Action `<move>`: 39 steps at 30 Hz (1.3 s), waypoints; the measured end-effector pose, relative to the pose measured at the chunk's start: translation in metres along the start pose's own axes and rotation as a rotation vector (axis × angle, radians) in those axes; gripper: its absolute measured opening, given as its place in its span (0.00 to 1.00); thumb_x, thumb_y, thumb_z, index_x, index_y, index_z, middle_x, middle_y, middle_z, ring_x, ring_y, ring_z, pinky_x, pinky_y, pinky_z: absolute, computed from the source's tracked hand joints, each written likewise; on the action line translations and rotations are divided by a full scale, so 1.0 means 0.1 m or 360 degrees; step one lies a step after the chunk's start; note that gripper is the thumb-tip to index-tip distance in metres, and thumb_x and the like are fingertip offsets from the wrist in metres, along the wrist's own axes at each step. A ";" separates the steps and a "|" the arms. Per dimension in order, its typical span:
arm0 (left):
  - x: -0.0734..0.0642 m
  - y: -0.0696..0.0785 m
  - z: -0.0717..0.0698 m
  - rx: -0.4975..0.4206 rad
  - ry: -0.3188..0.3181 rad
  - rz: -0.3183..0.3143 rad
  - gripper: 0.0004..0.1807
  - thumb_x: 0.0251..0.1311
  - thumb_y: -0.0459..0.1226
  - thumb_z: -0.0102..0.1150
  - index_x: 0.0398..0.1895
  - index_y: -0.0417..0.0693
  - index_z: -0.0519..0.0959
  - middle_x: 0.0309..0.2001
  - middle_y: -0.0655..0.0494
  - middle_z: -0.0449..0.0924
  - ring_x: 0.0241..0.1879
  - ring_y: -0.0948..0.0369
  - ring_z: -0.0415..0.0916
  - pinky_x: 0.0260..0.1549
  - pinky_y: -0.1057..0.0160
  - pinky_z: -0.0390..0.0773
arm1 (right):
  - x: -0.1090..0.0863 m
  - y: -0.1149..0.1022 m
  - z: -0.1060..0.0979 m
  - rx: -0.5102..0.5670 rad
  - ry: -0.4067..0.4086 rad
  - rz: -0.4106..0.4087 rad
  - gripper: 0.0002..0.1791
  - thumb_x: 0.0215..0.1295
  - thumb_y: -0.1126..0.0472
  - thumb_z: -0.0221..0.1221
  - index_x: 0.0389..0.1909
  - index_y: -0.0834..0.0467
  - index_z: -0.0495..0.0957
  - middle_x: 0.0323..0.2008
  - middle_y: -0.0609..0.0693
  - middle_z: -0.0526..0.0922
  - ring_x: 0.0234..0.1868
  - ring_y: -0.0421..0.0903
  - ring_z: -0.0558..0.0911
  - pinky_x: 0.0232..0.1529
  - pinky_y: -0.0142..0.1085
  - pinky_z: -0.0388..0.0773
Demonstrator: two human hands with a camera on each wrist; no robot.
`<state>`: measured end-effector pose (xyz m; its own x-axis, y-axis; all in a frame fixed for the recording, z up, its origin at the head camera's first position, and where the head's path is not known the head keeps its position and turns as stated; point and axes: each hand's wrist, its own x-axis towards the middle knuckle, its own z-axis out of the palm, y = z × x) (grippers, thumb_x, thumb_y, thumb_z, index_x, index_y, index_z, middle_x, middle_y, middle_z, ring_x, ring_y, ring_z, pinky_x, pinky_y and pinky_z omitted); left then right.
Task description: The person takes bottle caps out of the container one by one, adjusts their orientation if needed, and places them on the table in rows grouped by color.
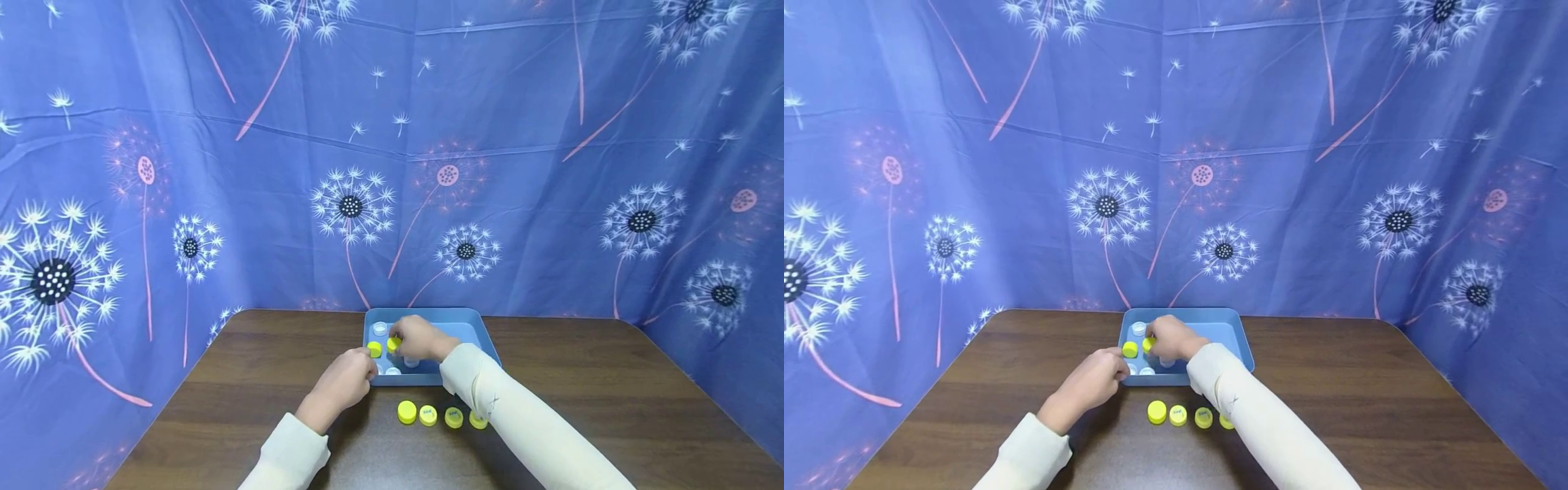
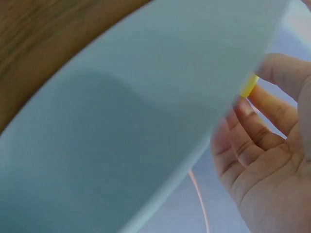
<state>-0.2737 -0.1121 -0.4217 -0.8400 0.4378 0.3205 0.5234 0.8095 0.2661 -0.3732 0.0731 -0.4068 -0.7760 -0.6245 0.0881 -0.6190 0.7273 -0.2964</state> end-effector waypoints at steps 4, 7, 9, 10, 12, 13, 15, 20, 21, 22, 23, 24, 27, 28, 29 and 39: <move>-0.01 0.00 0.00 0.0011 0.0012 0.0005 0.13 0.49 0.19 0.58 0.27 0.42 0.87 0.28 0.60 0.75 0.27 0.65 0.68 0.32 0.66 0.77 | -0.13 0.03 -0.11 0.0049 0.0125 -0.0038 0.16 0.53 0.63 0.71 0.44 0.61 0.84 0.35 0.48 0.83 0.37 0.45 0.80 0.41 0.39 0.78; -0.01 0.00 0.01 0.0021 0.0018 0.0025 0.14 0.47 0.18 0.55 0.18 0.44 0.82 0.24 0.60 0.68 0.24 0.66 0.62 0.25 0.68 0.69 | -0.26 0.03 -0.20 0.0163 0.0201 -0.0035 0.17 0.54 0.63 0.70 0.46 0.61 0.84 0.37 0.48 0.83 0.36 0.44 0.80 0.39 0.38 0.78; 0.00 0.00 0.01 0.0019 0.0027 0.0042 0.17 0.46 0.17 0.53 0.12 0.46 0.76 0.23 0.61 0.62 0.23 0.66 0.56 0.21 0.69 0.61 | -0.37 0.04 -0.26 0.0238 0.0251 -0.0023 0.17 0.56 0.64 0.69 0.47 0.60 0.84 0.37 0.47 0.81 0.34 0.42 0.79 0.37 0.36 0.77; 0.00 0.00 0.01 0.0015 0.0027 0.0044 0.19 0.45 0.16 0.52 0.10 0.47 0.73 0.22 0.60 0.59 0.22 0.66 0.54 0.21 0.68 0.57 | -0.43 0.03 -0.29 0.0268 0.0278 -0.0022 0.16 0.56 0.64 0.69 0.47 0.59 0.84 0.37 0.46 0.81 0.34 0.41 0.79 0.36 0.35 0.77; 0.00 0.01 0.01 0.0013 0.0031 0.0040 0.20 0.45 0.16 0.50 0.09 0.49 0.70 0.22 0.60 0.57 0.22 0.66 0.52 0.21 0.68 0.55 | -0.54 0.03 -0.34 0.0313 0.0309 -0.0005 0.16 0.56 0.64 0.69 0.47 0.57 0.83 0.37 0.44 0.80 0.34 0.40 0.77 0.34 0.34 0.76; 0.01 0.01 0.01 0.0012 0.0030 0.0036 0.21 0.45 0.16 0.50 0.09 0.49 0.70 0.22 0.60 0.57 0.22 0.66 0.52 0.21 0.68 0.55 | -0.60 0.03 -0.36 0.0329 0.0320 0.0000 0.16 0.56 0.64 0.69 0.47 0.57 0.83 0.37 0.43 0.79 0.34 0.40 0.77 0.34 0.34 0.76; 0.01 0.00 0.01 0.0017 0.0035 0.0031 0.21 0.46 0.16 0.51 0.09 0.50 0.71 0.22 0.60 0.57 0.22 0.66 0.53 0.22 0.68 0.58 | -0.71 0.02 -0.40 0.0351 0.0347 0.0007 0.17 0.56 0.64 0.69 0.48 0.57 0.83 0.37 0.42 0.79 0.35 0.41 0.76 0.33 0.34 0.76; 0.00 -0.01 0.02 0.0040 0.0027 0.0021 0.18 0.48 0.17 0.54 0.14 0.48 0.79 0.22 0.61 0.62 0.23 0.65 0.58 0.24 0.68 0.65 | -0.98 0.01 -0.45 0.0420 0.0397 0.0017 0.18 0.56 0.64 0.69 0.50 0.56 0.82 0.40 0.42 0.79 0.37 0.45 0.77 0.31 0.34 0.76; 0.00 -0.02 0.03 0.0040 0.0024 0.0019 0.17 0.49 0.18 0.55 0.17 0.46 0.82 0.22 0.61 0.64 0.23 0.65 0.60 0.25 0.68 0.67 | -1.03 0.00 -0.46 0.0427 0.0408 0.0018 0.18 0.56 0.64 0.69 0.49 0.56 0.82 0.40 0.42 0.79 0.37 0.46 0.77 0.31 0.34 0.75; 0.00 -0.02 0.03 0.0041 0.0020 0.0016 0.15 0.50 0.18 0.56 0.20 0.45 0.84 0.23 0.61 0.67 0.24 0.65 0.62 0.27 0.67 0.70 | -1.08 0.00 -0.47 0.0432 0.0418 0.0018 0.18 0.56 0.64 0.69 0.49 0.55 0.83 0.40 0.42 0.79 0.37 0.47 0.77 0.30 0.34 0.75; 0.00 -0.02 0.03 0.0042 0.0014 0.0010 0.14 0.50 0.19 0.57 0.23 0.44 0.86 0.25 0.60 0.70 0.25 0.65 0.65 0.29 0.67 0.73 | -1.13 0.00 -0.47 0.0437 0.0426 0.0024 0.18 0.55 0.64 0.69 0.48 0.55 0.83 0.40 0.42 0.79 0.37 0.47 0.77 0.30 0.34 0.75; -0.01 -0.02 0.03 0.0041 0.0011 0.0008 0.13 0.51 0.19 0.58 0.25 0.43 0.87 0.26 0.60 0.72 0.26 0.65 0.66 0.30 0.66 0.75 | -1.17 0.00 -0.47 0.0432 0.0437 0.0033 0.17 0.55 0.64 0.69 0.48 0.54 0.83 0.39 0.41 0.79 0.37 0.47 0.77 0.30 0.34 0.74; -0.01 0.00 0.02 0.0032 0.0000 -0.0006 0.12 0.52 0.20 0.59 0.28 0.42 0.88 0.28 0.59 0.75 0.28 0.65 0.69 0.33 0.65 0.78 | -1.30 0.03 -0.46 0.0408 0.0456 0.0082 0.17 0.54 0.64 0.70 0.47 0.53 0.83 0.39 0.40 0.79 0.36 0.46 0.77 0.30 0.34 0.74; -0.01 0.00 0.02 0.0030 -0.0001 -0.0007 0.12 0.52 0.20 0.59 0.28 0.42 0.88 0.28 0.59 0.74 0.28 0.65 0.69 0.33 0.65 0.78 | -1.34 0.04 -0.45 0.0406 0.0460 0.0105 0.17 0.54 0.64 0.70 0.46 0.52 0.83 0.39 0.39 0.79 0.35 0.46 0.77 0.30 0.34 0.74; -0.01 0.00 0.02 0.0026 -0.0002 -0.0008 0.13 0.52 0.20 0.58 0.27 0.42 0.87 0.27 0.59 0.73 0.27 0.65 0.68 0.32 0.65 0.76 | -1.37 0.06 -0.44 0.0405 0.0464 0.0128 0.17 0.53 0.64 0.70 0.46 0.52 0.83 0.39 0.39 0.79 0.35 0.46 0.77 0.29 0.34 0.74; -0.02 0.01 0.02 0.0020 0.0007 0.0003 0.15 0.49 0.18 0.55 0.18 0.45 0.82 0.24 0.61 0.65 0.25 0.64 0.61 0.26 0.67 0.66 | -1.73 0.35 -0.31 0.0369 0.0447 0.0229 0.15 0.49 0.66 0.73 0.39 0.55 0.84 0.33 0.39 0.79 0.35 0.41 0.79 0.32 0.32 0.76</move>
<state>-0.2722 -0.1112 -0.4239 -0.8385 0.4373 0.3251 0.5229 0.8137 0.2541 -0.2643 0.2152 -0.4027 -0.8758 -0.3951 0.2773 -0.4825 0.6982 -0.5289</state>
